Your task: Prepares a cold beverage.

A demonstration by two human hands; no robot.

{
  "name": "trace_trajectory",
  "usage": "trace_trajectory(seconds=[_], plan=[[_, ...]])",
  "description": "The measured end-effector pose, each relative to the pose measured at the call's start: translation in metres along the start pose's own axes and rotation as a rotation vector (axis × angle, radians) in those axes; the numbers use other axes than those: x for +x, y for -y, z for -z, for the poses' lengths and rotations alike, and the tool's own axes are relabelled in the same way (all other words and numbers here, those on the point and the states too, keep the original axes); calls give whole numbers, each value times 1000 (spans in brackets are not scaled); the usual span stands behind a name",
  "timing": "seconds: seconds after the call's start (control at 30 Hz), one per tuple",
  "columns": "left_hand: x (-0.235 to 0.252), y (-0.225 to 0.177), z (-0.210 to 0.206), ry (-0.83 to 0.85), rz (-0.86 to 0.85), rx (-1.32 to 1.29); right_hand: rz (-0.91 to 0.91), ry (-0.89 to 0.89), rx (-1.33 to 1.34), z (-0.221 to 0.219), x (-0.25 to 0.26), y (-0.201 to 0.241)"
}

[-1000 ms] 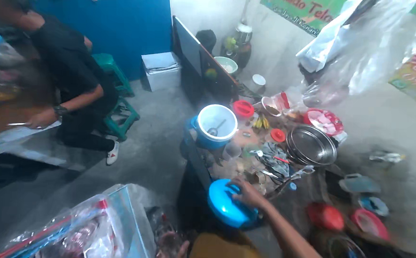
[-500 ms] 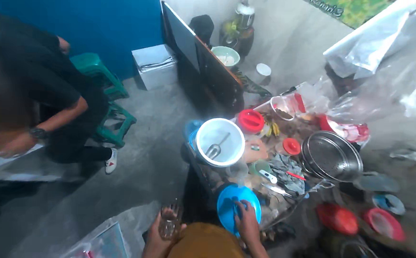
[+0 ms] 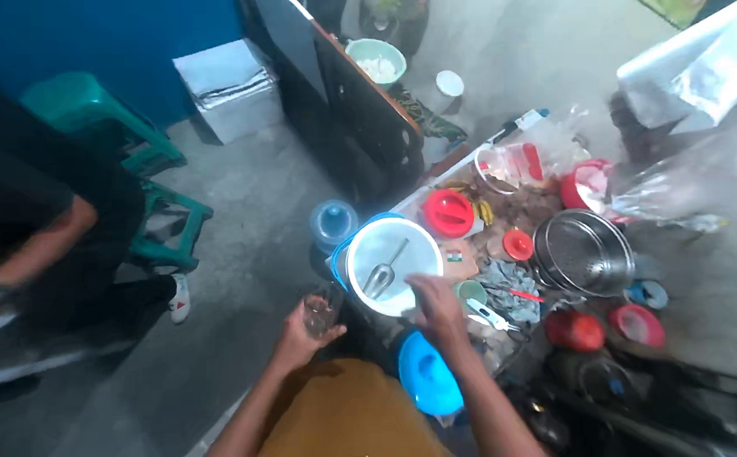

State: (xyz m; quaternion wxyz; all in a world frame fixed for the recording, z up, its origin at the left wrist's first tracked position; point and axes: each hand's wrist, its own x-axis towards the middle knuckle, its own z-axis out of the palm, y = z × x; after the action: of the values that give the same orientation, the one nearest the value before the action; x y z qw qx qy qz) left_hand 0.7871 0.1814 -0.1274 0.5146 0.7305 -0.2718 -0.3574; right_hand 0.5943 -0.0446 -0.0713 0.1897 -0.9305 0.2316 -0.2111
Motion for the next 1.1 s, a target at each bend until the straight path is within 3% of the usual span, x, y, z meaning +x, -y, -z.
trace_trajectory(seconds=[0.13, 0.27, 0.37, 0.47, 0.63, 0.77, 0.87, 0.97, 1.1], plan=[[49, -19, 28, 243, -120, 41, -153, 703, -210, -61, 88, -25], [96, -24, 71, 450, -139, 364, -224, 958, -473, -83, 117, -22], [125, -6, 95, 538, -112, 423, -281, 895, -494, -67, 122, -9], [145, -1, 109, 629, -67, 456, -516, 786, -495, -39, 126, 14], [172, -6, 109, 703, -141, 464, -786, 639, -657, -27, 123, 30], [186, -14, 97, 709, -262, 431, -801, 536, -608, -15, 126, 39], [184, -20, 86, 710, -301, 338, -780, 466, -567, -44, 116, 32], [178, -23, 74, 742, -354, 131, -863, 558, -423, -90, 94, 15], [167, -25, 61, 751, -429, 0, -979, 679, -345, -52, 106, 27]])
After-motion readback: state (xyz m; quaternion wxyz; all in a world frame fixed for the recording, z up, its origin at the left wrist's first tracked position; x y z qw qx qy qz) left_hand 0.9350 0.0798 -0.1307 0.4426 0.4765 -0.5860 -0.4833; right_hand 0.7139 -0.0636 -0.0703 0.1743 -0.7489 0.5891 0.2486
